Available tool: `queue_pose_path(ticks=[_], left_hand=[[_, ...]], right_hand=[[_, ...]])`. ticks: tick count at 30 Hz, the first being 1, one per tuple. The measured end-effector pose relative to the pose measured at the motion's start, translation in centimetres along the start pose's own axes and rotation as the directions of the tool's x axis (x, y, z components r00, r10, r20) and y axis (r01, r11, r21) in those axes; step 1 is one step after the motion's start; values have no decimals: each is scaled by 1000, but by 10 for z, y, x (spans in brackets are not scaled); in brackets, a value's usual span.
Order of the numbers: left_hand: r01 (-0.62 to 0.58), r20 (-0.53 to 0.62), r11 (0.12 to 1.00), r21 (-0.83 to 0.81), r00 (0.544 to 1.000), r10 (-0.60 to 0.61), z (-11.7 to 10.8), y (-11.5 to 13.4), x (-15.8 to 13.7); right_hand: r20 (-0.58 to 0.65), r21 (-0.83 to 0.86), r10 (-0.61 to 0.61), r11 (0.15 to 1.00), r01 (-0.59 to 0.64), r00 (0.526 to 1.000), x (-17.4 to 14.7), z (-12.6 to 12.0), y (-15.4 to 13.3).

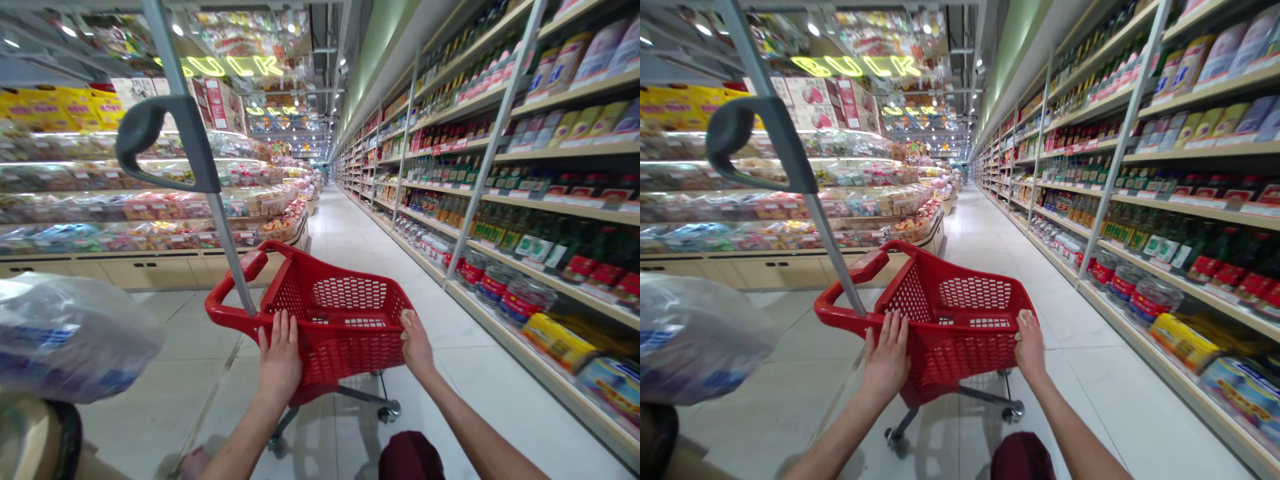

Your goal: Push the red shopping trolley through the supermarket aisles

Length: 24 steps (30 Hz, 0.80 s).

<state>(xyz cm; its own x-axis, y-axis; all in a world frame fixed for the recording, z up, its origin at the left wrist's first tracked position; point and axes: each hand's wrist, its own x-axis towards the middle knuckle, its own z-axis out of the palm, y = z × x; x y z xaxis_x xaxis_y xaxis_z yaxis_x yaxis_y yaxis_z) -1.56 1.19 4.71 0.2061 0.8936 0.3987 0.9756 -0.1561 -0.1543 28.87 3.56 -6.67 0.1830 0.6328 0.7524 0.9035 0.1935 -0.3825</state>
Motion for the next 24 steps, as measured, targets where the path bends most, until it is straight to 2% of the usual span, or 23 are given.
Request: queue_pose_path(ticks=[3, 5, 7, 10, 12, 14, 16, 18, 20, 22, 24], left_hand=[[-15, 27, 1000, -1, 1000, 15, 0, 1, 1], [-45, 39, 999, -4, 998, 45, 0, -2, 0], [-65, 45, 998, -10, 997, 66, 2, -5, -1], [-64, 41, 998, -17, 997, 65, 3, -3, -2], [-53, 39, 998, -21, 998, 54, 2, -1, -2], [-49, 44, 998, -28, 998, 51, 1, 1, -1], [-49, 53, 998, -34, 997, 50, -1, 1, 0], [-50, 62, 998, -40, 997, 53, -3, 0, -1], [-53, 66, 998, -45, 996, 55, -3, 0, -1], [-49, 62, 998, -45, 997, 52, -2, 1, -2], [-39, 53, 998, -41, 998, 41, 0, 2, -2]], right_hand=[[122, 95, -208, 976, 197, 971, 1, 13, -35], [172, 129, -298, 952, 279, 939, 2, 14, -41], [133, 74, -236, 971, 228, 963, 3, 6, -25], [12, -41, -23, 999, 24, 1000, 4, -4, 2], [-16, -59, 13, 998, -14, 1000, 4, 0, -4], [36, -20, -94, 995, 95, 995, 3, 10, -25], [119, 61, -257, 966, 251, 959, 3, 18, -41], [127, 95, -302, 952, 292, 945, 3, 15, -36], [50, 43, -172, 984, 170, 984, 4, 5, -14], [-35, -9, -7, 1000, 6, 999, 4, -3, 4], [-56, 0, 35, 999, -35, 998, 3, -2, 2]])
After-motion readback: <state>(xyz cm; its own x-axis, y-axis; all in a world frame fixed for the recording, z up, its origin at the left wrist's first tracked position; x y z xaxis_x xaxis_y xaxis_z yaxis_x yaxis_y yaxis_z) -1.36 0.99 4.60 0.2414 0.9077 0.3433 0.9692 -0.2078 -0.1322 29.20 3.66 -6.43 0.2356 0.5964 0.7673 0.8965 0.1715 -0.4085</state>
